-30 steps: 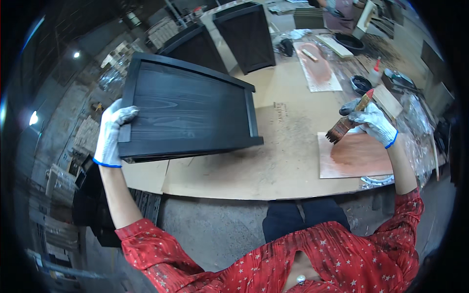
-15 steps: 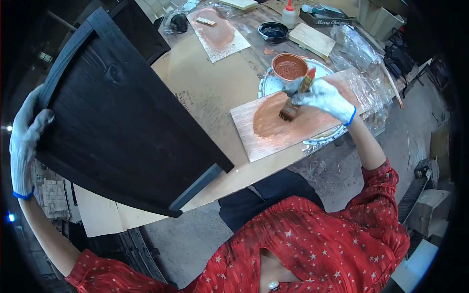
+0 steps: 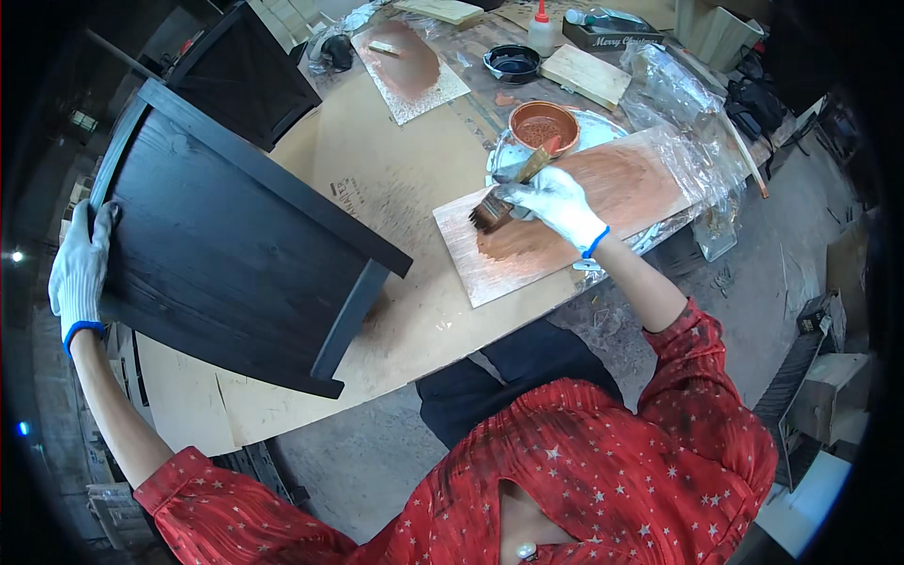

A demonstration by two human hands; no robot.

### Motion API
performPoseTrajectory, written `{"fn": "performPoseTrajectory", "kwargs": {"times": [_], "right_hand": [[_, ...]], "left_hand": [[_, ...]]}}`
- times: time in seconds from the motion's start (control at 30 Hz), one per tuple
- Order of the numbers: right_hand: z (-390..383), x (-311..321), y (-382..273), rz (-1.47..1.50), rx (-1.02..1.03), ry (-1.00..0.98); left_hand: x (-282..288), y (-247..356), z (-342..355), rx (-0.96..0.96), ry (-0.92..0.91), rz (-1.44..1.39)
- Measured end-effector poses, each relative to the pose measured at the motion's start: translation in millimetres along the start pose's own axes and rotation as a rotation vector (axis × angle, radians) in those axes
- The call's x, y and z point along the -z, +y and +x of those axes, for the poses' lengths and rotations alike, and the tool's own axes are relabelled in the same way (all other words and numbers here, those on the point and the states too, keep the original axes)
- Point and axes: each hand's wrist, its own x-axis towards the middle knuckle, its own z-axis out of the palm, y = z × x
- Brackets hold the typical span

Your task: Staining a black wooden cabinet piece using a paintbrush in a workshop.

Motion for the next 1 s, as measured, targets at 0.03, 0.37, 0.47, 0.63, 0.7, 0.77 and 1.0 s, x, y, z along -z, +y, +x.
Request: {"fn": "performPoseTrajectory", "kwargs": {"times": [0.03,0.37,0.47,0.63,0.7,0.77,1.0], "right_hand": [[6.6,3.8,19.4,-0.179,0.074,-0.049],[6.3,60.8,17.7,-0.644,0.197,0.253],[-5.2,13.5,-15.7,-0.762,0.237,0.054],[-30.8,-13.4,-20.3,-0.178,0.359,-0.125],[-28.3,6.6,-1.6,-0.059,-0.121,-0.238],[-25.5,31.2,35.2,0.190,0.050,0.024],[-7.3,87.5,46.4,-0.848,0.381,0.396]], "left_hand": [[-3.0,0.1,1.7,0.024,0.012,-0.005],[-48.1,-30.4,4.3,0.066,0.220,-0.287],[-47.1,-30.6,3.5,0.007,0.167,-0.358],[-56.2,-47.5,-1.4,0.031,0.190,-0.457],[-64.1,-56.1,-1.5,0.056,0.233,-0.427],[-61.3,-52.4,0.9,0.073,0.225,-0.432],[-44.9,-55.2,-19.1,0.079,0.224,-0.616]]}}
